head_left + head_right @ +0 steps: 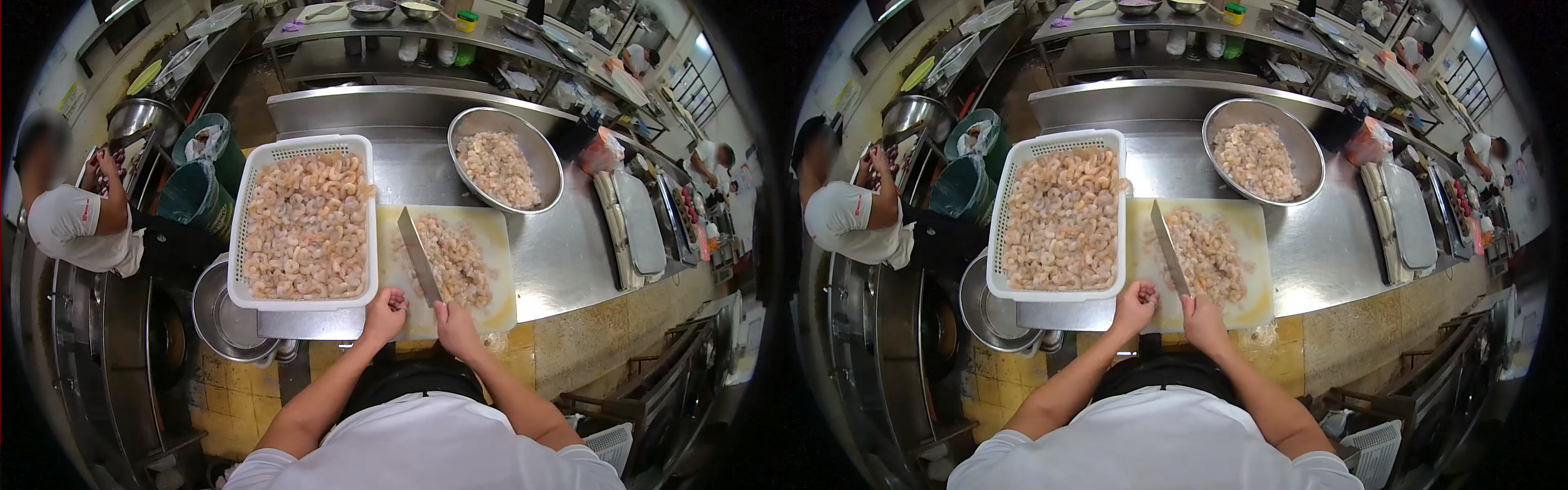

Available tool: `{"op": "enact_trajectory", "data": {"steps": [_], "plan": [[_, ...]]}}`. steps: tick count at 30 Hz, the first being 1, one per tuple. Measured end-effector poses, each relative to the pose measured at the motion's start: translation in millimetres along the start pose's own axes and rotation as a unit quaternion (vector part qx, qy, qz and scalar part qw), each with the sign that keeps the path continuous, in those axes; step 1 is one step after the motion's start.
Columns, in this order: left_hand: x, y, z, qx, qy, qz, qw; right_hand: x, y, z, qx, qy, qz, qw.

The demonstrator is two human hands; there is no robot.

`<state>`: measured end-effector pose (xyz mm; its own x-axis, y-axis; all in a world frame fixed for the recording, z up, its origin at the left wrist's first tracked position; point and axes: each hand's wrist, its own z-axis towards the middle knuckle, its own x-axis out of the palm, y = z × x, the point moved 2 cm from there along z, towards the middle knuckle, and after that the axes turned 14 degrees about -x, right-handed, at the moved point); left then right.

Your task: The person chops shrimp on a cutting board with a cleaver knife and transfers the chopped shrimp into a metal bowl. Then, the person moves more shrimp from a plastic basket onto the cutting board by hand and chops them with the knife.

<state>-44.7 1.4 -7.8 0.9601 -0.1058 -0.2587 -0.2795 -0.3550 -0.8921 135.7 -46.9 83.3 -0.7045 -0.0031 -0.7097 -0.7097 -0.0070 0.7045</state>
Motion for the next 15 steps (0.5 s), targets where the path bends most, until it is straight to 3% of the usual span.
{"op": "enact_trajectory", "data": {"steps": [5, 8, 11, 15], "plan": [[-5, -4, -2, 0.01, 0.002, 0.001, 1.0, -40, 37, 4, 0.025, -0.004, 0.019, 1.0], [-5, -6, -6, 0.012, -0.006, 0.0, 1.0, 1, 4, 5, -0.058, -0.019, -0.028, 0.998], [-3, -6, 0, 0.008, -0.005, -0.016, 1.0, 7, -7, 11, -0.009, -0.009, 0.002, 1.0], [-6, -1, -1, -0.016, 0.015, -0.034, 0.999, -40, 28, 10, 0.02, 0.005, 0.006, 1.0]]}}
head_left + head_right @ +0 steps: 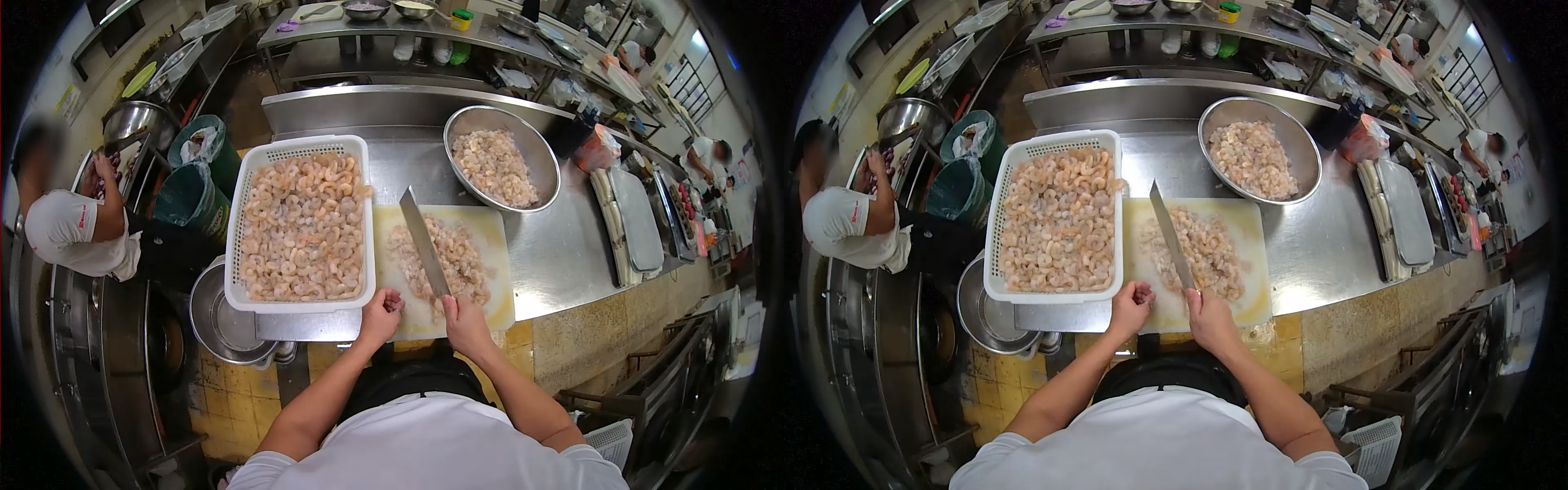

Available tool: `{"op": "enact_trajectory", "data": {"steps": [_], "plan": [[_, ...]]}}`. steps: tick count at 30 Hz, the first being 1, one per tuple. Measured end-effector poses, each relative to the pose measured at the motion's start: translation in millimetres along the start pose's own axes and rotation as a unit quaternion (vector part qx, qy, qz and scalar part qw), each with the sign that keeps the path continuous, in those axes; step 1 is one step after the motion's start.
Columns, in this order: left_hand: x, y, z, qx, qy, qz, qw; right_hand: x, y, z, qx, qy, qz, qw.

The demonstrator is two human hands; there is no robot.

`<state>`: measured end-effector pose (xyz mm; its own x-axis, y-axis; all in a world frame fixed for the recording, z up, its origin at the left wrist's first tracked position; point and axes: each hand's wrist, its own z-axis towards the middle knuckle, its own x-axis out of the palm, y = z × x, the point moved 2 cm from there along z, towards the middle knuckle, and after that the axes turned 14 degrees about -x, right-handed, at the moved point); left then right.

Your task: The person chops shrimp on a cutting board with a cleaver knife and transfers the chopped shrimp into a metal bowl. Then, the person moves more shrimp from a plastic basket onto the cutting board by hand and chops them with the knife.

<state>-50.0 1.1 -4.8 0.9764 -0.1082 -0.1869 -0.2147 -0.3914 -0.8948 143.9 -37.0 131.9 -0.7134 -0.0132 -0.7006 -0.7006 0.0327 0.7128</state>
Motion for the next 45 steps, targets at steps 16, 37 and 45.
{"op": "enact_trajectory", "data": {"steps": [16, 37, 45], "plan": [[4, -5, -3, 0.014, -0.033, 0.042, 0.998, 16, -43, -5, -0.033, 0.001, -0.012, 0.999], [73, -47, -20, 0.079, -0.101, 0.197, 0.972, -67, -125, -11, -0.035, 0.025, -0.03, 0.999], [69, -51, -28, 0.075, -0.162, 0.181, 0.967, -118, -96, -11, -0.008, 0.0, 0.023, 1.0]]}}
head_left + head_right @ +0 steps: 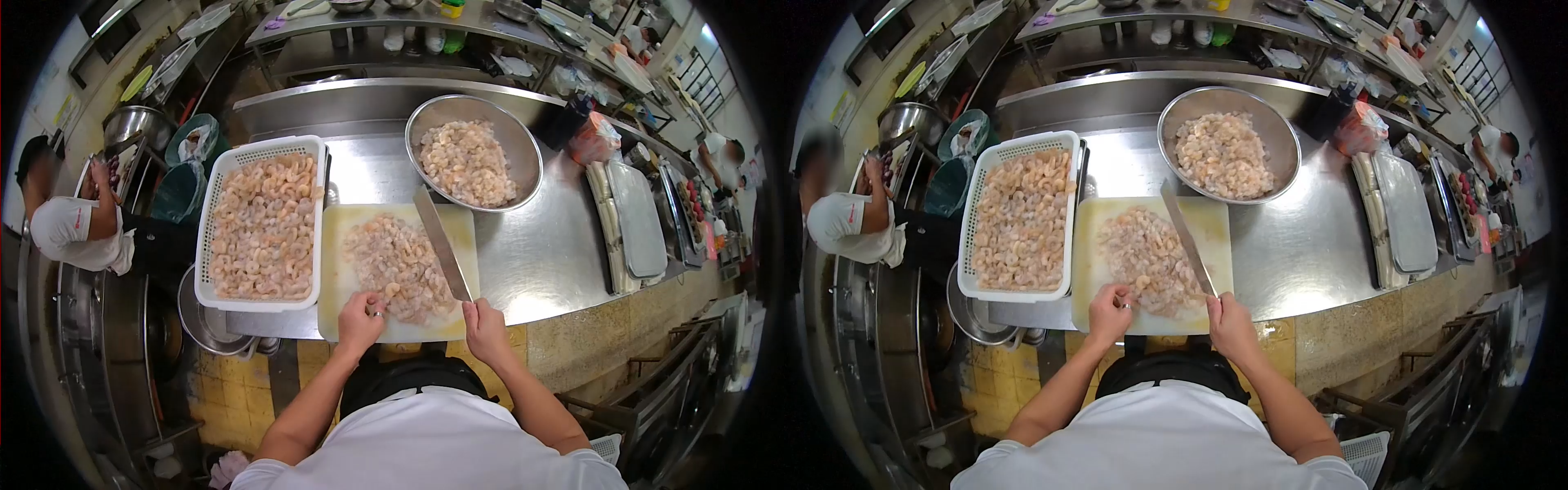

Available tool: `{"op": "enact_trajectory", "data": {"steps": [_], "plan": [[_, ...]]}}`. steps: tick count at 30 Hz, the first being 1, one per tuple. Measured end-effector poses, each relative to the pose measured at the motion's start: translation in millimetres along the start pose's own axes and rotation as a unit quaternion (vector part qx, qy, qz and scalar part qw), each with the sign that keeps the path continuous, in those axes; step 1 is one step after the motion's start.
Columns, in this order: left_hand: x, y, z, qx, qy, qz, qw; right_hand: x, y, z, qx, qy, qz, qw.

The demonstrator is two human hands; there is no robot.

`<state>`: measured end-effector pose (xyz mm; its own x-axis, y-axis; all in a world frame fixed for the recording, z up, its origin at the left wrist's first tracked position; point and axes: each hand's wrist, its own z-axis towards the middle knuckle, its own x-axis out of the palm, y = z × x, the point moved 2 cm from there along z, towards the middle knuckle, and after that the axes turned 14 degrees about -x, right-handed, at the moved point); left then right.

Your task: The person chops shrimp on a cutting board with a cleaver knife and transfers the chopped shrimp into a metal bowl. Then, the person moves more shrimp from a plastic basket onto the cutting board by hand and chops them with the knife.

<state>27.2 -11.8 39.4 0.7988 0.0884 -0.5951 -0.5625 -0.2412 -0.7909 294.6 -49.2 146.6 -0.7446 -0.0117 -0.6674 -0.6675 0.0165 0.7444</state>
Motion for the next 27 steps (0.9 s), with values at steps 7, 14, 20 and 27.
{"op": "enact_trajectory", "data": {"steps": [7, 14, 20, 27], "plan": [[-4, 3, 12, 0.021, -0.024, -0.01, 0.999, 24, -19, 13, 0.003, 0.028, -0.026, 0.999], [-3, 9, 33, -0.007, -0.028, -0.018, 0.999, 56, -19, 42, -0.052, 0.036, -0.039, 0.997], [-5, -9, 81, 0.067, -0.122, 0.01, 0.99, 27, 21, 38, -0.008, 0.065, -0.026, 0.998], [16, -32, 153, 0.04, -0.122, 0.076, 0.989, 58, -12, 37, -0.027, 0.056, -0.062, 0.996]]}}
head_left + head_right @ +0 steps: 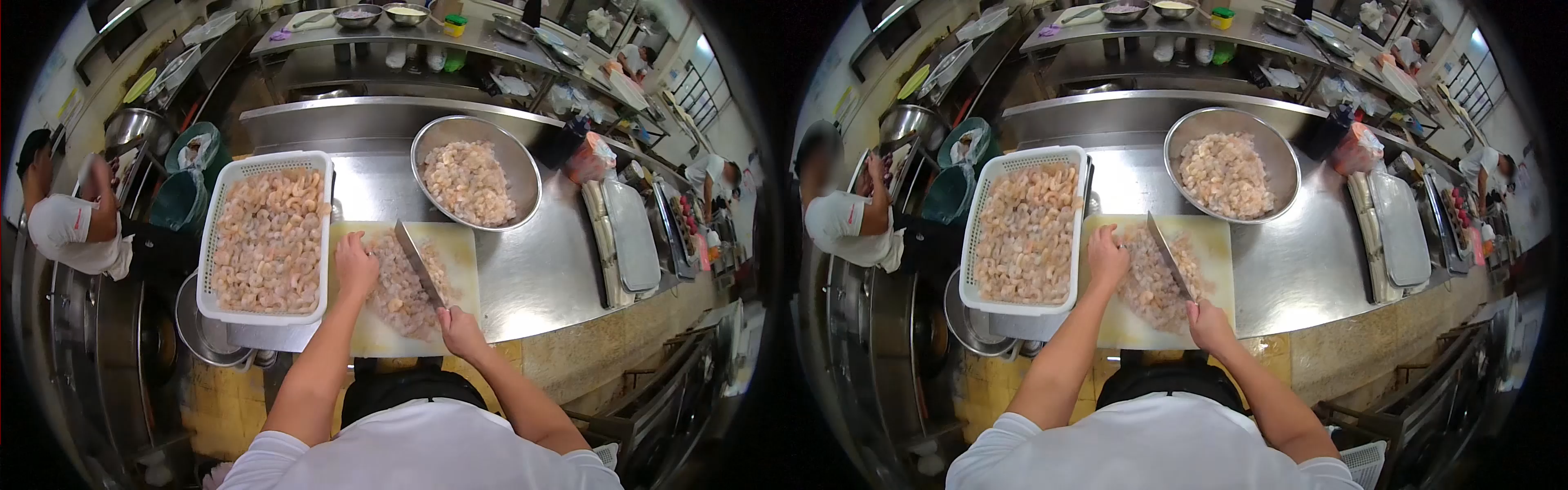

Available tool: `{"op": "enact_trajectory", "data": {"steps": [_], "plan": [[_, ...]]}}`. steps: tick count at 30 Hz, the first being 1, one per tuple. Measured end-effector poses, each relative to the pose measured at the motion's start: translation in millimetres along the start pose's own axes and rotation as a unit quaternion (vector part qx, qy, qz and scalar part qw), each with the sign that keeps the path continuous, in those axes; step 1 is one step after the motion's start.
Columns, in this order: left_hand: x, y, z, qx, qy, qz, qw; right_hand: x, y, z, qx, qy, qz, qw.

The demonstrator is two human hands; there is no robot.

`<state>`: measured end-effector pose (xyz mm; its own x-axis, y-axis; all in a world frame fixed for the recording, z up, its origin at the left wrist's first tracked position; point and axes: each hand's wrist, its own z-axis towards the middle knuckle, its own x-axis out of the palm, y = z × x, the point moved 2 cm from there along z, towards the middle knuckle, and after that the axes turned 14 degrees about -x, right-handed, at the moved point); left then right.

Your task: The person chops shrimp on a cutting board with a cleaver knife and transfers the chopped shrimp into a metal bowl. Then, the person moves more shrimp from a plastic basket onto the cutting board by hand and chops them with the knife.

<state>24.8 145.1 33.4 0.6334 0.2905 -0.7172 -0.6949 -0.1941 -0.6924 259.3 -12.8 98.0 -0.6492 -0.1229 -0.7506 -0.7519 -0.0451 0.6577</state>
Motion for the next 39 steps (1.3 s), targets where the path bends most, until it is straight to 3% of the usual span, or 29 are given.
{"op": "enact_trajectory", "data": {"steps": [3, 6, 9, 12, 18, 21, 24, 27, 28, 31, 34, 39], "plan": [[9, -9, 9, 0.009, 0.014, 0.023, 1.0, -14, 1, -8, 0.012, -0.008, 0.06, 0.998], [15, -9, 8, 0.062, 0.077, 0.034, 0.995, -36, 8, -21, -0.005, -0.043, 0.066, 0.997], [9, -12, -9, 0.088, 0.16, 0.071, 0.98, -45, -6, -26, 0.037, -0.03, 0.148, 0.988], [-3, -11, -49, 0.101, 0.243, -0.07, 0.962, -62, 7, -27, 0.087, -0.007, 0.223, 0.971], [-35, -63, -132, 0.259, 0.165, -0.082, 0.948, -61, 28, -32, 0.17, 0.022, 0.339, 0.925], [-9, -38, -133, 0.173, 0.219, 0.031, 0.96, -57, 34, -40, 0.165, 0.023, 0.334, 0.928], [-13, -18, -126, 0.142, 0.162, -0.01, 0.976, -65, 32, -46, 0.154, 0.016, 0.275, 0.949], [-32, -18, -84, 0.105, 0.131, -0.022, 0.986, -75, 10, -43, -0.001, -0.04, 0.074, 0.996], [-32, -13, -68, 0.078, 0.092, -0.014, 0.993, -87, 17, -36, 0.021, -0.039, 0.072, 0.996], [-13, 18, -35, 0.026, 0.02, 0.01, 0.999, -84, -24, -10, -0.058, -0.069, -0.058, 0.994], [0, 34, -28, 0.035, 0.038, 0.004, 0.999, -55, -58, 10, -0.039, -0.023, -0.159, 0.986], [-10, 34, -47, 0.028, 0.042, -0.084, 0.995, -52, -45, -30, -0.016, 0.098, -0.143, 0.985]]}}
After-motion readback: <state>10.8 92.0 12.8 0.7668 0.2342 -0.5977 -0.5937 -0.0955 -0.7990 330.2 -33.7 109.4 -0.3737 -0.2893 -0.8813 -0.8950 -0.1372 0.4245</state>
